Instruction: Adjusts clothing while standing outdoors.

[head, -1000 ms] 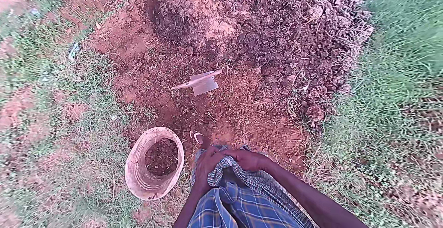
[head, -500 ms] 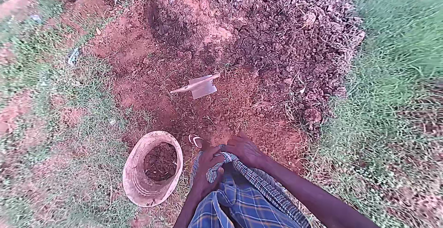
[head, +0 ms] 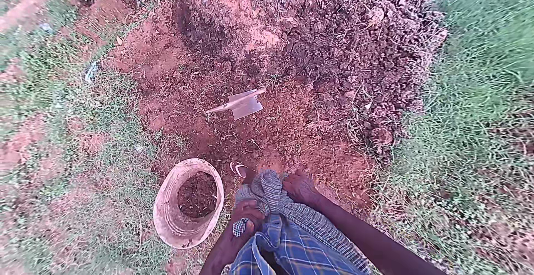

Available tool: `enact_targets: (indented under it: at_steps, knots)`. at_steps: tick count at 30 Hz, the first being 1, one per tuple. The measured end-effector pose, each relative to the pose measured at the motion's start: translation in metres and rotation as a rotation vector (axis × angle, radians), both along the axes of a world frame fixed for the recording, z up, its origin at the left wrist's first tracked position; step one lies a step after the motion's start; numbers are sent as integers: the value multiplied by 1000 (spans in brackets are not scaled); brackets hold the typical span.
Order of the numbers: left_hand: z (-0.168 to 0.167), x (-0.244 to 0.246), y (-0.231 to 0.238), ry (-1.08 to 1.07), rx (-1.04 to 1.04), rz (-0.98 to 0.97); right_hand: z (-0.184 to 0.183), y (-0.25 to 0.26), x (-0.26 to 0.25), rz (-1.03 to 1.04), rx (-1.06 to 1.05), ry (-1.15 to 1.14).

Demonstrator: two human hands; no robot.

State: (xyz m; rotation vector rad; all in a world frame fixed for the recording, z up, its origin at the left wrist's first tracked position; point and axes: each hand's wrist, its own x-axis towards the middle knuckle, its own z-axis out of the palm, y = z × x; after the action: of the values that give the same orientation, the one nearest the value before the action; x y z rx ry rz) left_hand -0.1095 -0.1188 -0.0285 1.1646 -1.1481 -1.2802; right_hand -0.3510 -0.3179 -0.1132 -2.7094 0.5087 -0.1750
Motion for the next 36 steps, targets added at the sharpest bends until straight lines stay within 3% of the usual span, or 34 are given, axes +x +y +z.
enact_targets:
  at_steps: [4, 6, 7, 10, 11, 13, 15, 17, 19, 21, 25, 28, 30, 32, 36]
  knots:
    - [-46, 4, 51, 144, 59, 17, -24, 20, -18, -2, 68, 45]
    - [-45, 1, 74, 204, 77, 34, -31, 28, -35, -12, 93, 72]
    - [-21, -1, 77, 257, 147, 55, -35, 32, -43, -19, 107, 74]
    - [102, -10, 33, 405, 611, 273, -32, 41, -55, -37, 226, 136]
    - [106, -13, 30, 480, 582, 305, -29, 38, -54, -33, 254, 181]
    - [45, -17, 53, 542, 262, 288, -26, 33, -47, -23, 342, 318]
    - [-10, -16, 57, 434, 114, 353, -24, 26, -37, -1, 396, 411]
    - [-6, -21, 29, 290, 360, 542, -16, 22, -25, 25, 513, 530]
    - [-7, -23, -11, 53, 690, 586, -12, 19, -14, 51, 585, 617]
    - [-19, -24, -49, -178, 837, 456, -10, 18, -6, 74, 606, 663]
    - [-58, -35, -99, -607, 821, -100, -7, 19, 4, 100, 622, 796]
    - [-69, -56, -124, -752, 820, -496, -26, 27, 2, 69, 660, 822]
    - [-71, -70, -132, -792, 826, -687, -38, 35, 4, -54, 797, 867]
    - [-74, -75, -138, -800, 806, -757, -46, 35, 11, -202, 891, 874]
    - [-75, -77, -128, -773, 809, -772, -36, 41, 11, -191, 882, 870]
